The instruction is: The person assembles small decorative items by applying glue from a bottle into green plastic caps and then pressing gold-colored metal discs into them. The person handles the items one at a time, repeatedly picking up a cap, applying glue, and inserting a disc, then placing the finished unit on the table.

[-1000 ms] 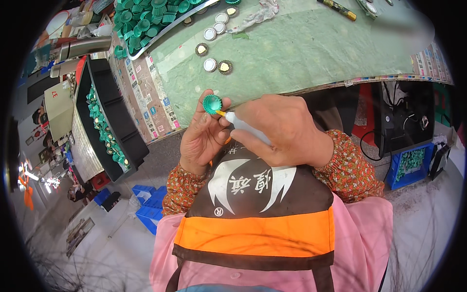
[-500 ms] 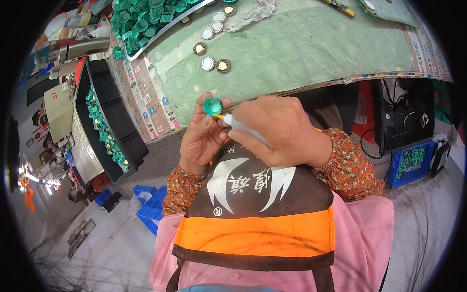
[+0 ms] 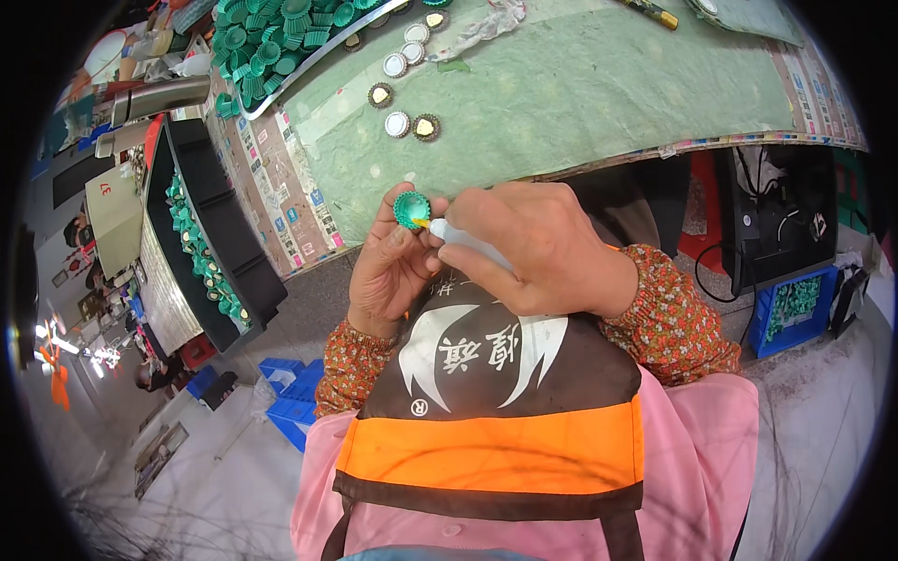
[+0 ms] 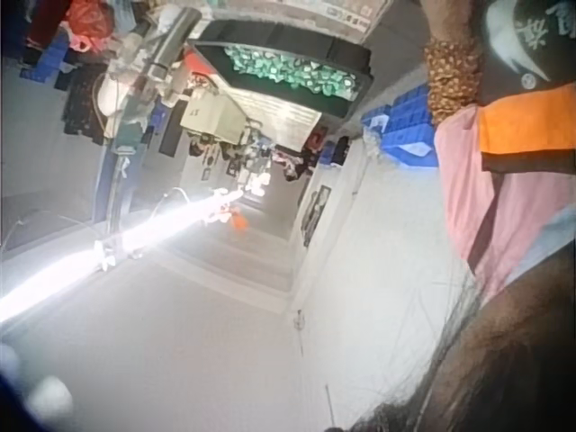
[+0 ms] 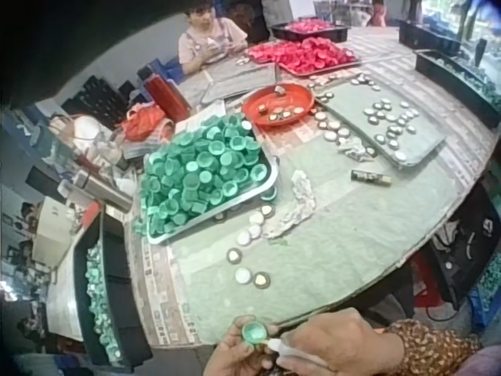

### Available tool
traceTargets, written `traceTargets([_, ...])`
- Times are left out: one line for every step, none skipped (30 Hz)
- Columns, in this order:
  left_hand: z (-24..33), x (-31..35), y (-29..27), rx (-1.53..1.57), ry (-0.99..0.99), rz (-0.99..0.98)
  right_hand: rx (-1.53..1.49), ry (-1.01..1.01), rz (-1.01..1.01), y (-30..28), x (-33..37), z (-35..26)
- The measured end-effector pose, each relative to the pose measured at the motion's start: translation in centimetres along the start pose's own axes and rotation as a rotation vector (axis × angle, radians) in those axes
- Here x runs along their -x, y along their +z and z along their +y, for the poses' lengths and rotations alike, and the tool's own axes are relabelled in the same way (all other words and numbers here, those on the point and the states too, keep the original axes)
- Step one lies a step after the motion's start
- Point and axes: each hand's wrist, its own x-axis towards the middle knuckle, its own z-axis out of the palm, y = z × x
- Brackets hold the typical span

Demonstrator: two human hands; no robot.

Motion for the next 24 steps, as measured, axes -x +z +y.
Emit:
traceTargets([0.0,0.0,0.0,-0.016,0.006,-0.001,-0.015,0.009,0.008,-0.1,0.0,0.0])
traceTargets([0.0,0.0,0.0,-0.032,0.012,-0.001,-0.030,0.018,0.015,-0.3,-0.1,0.0])
traceTargets([0.0,0.1,0.1,-0.048,0.021,0.000,-0.078,0.073,0.025,-0.4,-0.1,0.2])
traceTargets([0.1,0.2,0.1,-0.069,0.027,0.005,-0.125,0.127,0.035,-0.7,-0.1,0.3])
traceTargets([0.2,0.4,0.2,-0.090,0.034,0.010,-0.173,0.181,0.044,-1.0,-0.2,0.4])
traceTargets([0.3,0.4,0.2,-0.111,0.038,0.012,-0.208,0.274,0.039,-1.5,-0.4,0.2])
traceTargets([0.5,0.4,0.2,-0.159,0.048,0.023,-0.224,0.308,0.075,-1.6,-0.4,0.4])
traceTargets([0.8,0.4,0.2,-0.207,0.058,0.034,-0.239,0.342,0.111,-1.8,-0.4,0.8])
traceTargets([1.1,0.5,0.2,-0.255,0.072,0.048,-0.258,0.373,0.144,-1.9,-0.4,1.2])
traceTargets([1.2,0.6,0.3,-0.306,0.088,0.076,-0.312,0.439,0.178,-2.1,-0.4,1.5])
traceTargets([1.4,0.7,0.5,-0.357,0.104,0.104,-0.303,0.458,0.202,-2.3,-0.4,1.8])
traceTargets([1.5,0.8,0.7,-0.409,0.118,0.130,-0.292,0.478,0.229,-2.5,-0.4,2.1])
traceTargets([1.6,0.9,1.1,-0.466,0.143,0.154,-0.282,0.499,0.255,-2.6,-0.4,2.5])
traceTargets([1.7,0.9,1.7,-0.524,0.167,0.178,-0.226,0.447,0.279,-2.7,-0.4,3.1])
traceTargets([1.8,0.9,2.0,-0.581,0.193,0.201,-0.185,0.436,0.289,-2.8,-0.5,3.3])
traceTargets([1.9,0.9,2.1,-0.640,0.224,0.223,-0.144,0.425,0.299,-2.9,-0.6,3.5])
traceTargets([1.9,0.9,2.2,-0.700,0.255,0.245,-0.102,0.414,0.309,-3.0,-0.7,3.7])
traceTargets([2.0,0.9,2.3,-0.761,0.287,0.269,-0.050,0.393,0.307,-3.1,-0.8,4.0])
traceTargets([2.1,0.9,2.3,-0.788,0.324,0.270,0.003,0.372,0.305,-3.2,-0.8,4.3])
traceTargets([2.2,0.9,2.2,-0.815,0.361,0.271,0.056,0.351,0.303,-3.3,-0.9,4.6])
traceTargets([2.3,0.9,2.0,-0.841,0.398,0.269,0.093,0.324,0.305,-3.3,-1.0,4.8])
traceTargets([2.3,0.8,1.9,-0.852,0.422,0.254,0.130,0.297,0.307,-3.4,-1.0,5.0])
traceTargets([2.4,0.7,1.8,-0.863,0.446,0.238,0.168,0.270,0.308,-3.4,-1.1,5.1])
traceTargets([2.4,0.8,1.7,-0.873,0.472,0.227,0.180,0.268,0.302,-3.4,-1.2,5.1])
